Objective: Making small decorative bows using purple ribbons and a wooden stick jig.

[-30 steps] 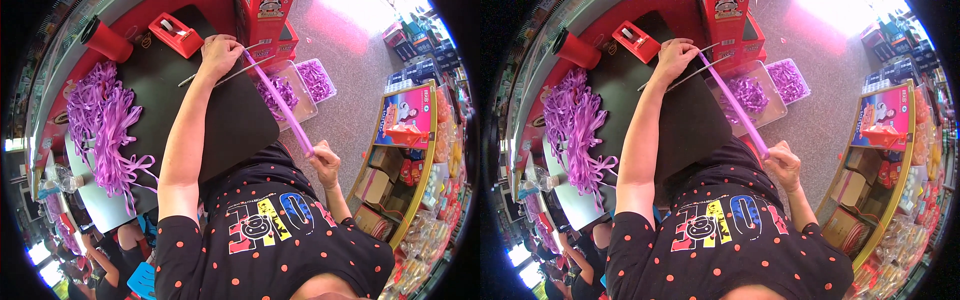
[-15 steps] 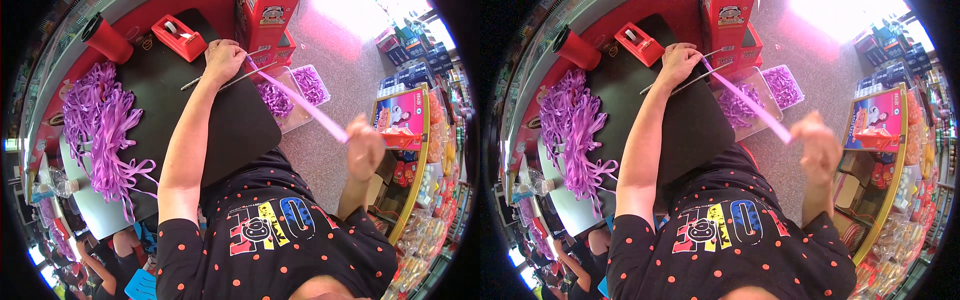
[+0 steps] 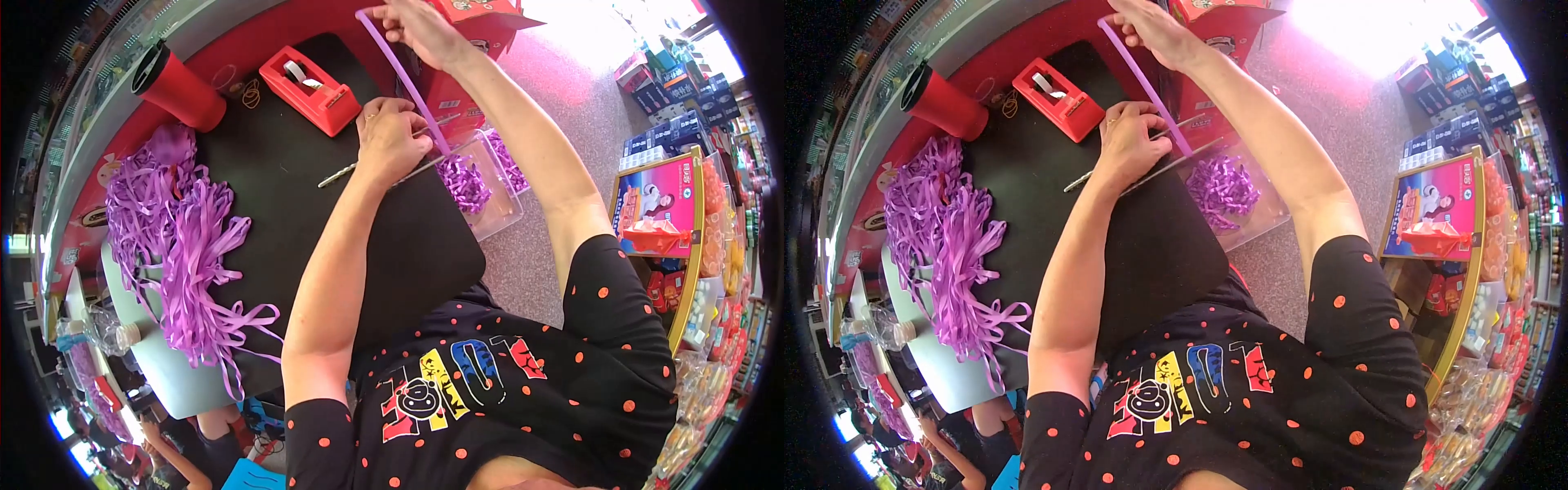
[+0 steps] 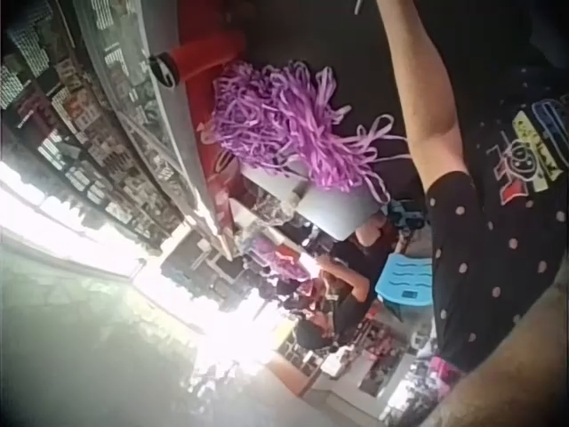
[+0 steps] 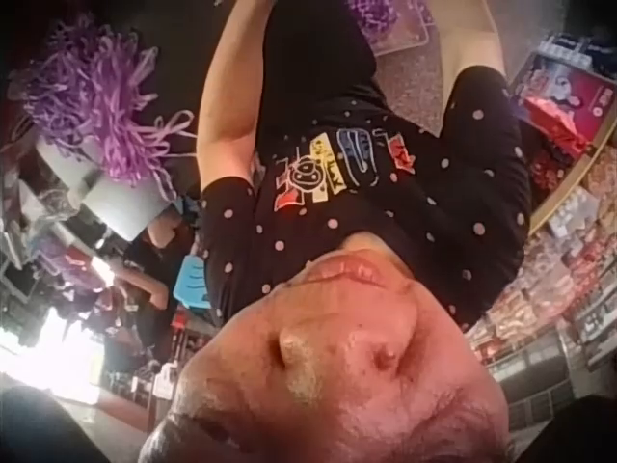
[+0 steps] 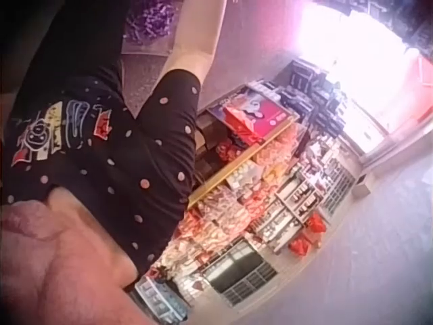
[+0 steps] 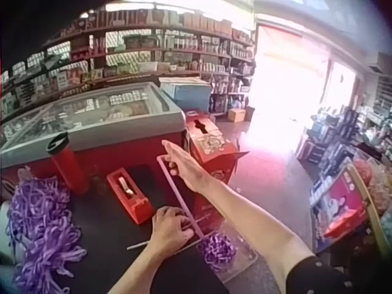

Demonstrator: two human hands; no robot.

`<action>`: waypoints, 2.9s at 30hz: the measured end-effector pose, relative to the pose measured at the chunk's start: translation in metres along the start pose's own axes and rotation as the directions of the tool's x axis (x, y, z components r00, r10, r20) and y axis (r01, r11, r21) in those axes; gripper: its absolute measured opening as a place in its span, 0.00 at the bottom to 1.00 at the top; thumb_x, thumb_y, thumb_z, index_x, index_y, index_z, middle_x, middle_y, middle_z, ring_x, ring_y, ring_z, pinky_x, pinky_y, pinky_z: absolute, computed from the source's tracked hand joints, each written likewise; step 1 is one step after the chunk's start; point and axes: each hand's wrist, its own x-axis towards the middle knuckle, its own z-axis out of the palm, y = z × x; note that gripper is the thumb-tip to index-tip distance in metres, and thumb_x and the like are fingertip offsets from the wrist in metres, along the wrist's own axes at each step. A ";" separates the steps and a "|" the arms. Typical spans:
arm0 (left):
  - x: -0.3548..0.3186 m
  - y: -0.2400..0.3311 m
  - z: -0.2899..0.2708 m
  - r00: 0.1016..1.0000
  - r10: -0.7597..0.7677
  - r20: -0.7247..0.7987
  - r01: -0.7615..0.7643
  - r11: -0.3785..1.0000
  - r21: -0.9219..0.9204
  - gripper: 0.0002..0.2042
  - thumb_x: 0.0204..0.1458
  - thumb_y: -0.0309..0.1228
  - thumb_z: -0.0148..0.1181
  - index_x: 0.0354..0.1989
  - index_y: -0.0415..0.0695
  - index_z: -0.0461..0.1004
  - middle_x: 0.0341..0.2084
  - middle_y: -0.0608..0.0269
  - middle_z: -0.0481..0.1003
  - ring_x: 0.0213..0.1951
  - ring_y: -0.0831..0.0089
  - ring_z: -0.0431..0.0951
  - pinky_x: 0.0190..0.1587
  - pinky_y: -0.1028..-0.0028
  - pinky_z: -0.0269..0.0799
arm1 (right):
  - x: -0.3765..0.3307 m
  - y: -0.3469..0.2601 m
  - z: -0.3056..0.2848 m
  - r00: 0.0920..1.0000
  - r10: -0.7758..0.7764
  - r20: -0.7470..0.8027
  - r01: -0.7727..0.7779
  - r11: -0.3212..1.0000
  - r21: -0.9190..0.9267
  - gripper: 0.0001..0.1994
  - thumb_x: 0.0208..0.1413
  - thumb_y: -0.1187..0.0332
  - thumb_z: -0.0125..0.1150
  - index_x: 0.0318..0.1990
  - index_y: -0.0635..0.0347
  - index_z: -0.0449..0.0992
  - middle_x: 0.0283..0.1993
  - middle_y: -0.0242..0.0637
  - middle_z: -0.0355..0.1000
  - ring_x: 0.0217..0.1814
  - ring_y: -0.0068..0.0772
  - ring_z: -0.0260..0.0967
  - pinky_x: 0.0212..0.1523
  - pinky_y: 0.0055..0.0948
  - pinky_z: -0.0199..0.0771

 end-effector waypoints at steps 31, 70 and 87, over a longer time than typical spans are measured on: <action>-0.001 0.008 0.000 0.997 -0.053 -0.061 0.055 0.998 0.019 0.10 0.36 0.28 0.63 0.30 0.47 0.81 0.45 0.63 0.72 0.53 0.60 0.63 0.58 0.65 0.58 | -0.323 0.077 -0.005 0.907 0.127 -0.402 -0.201 0.968 -0.147 0.23 0.66 0.57 0.38 0.60 0.65 0.63 0.38 0.32 0.74 0.43 0.19 0.64 0.51 0.23 0.58; 0.002 0.011 0.003 0.984 -0.063 -0.164 0.066 0.998 0.012 0.19 0.32 0.26 0.64 0.36 0.40 0.68 0.36 0.53 0.70 0.46 0.54 0.66 0.51 0.62 0.62 | -0.110 0.116 -0.064 0.959 0.238 0.153 -0.204 0.957 -0.205 0.30 0.66 0.47 0.29 0.67 0.56 0.53 0.47 0.40 0.75 0.52 0.27 0.68 0.60 0.31 0.59; -0.012 0.060 -0.019 0.854 -0.447 0.265 0.482 0.491 -0.726 0.11 0.52 0.26 0.53 0.44 0.40 0.70 0.34 0.61 0.75 0.37 0.72 0.75 0.40 0.73 0.72 | -0.220 0.042 -0.001 0.961 0.118 -0.250 -0.145 0.985 -0.091 0.15 0.66 0.59 0.43 0.50 0.60 0.68 0.44 0.30 0.72 0.37 0.12 0.63 0.38 0.12 0.61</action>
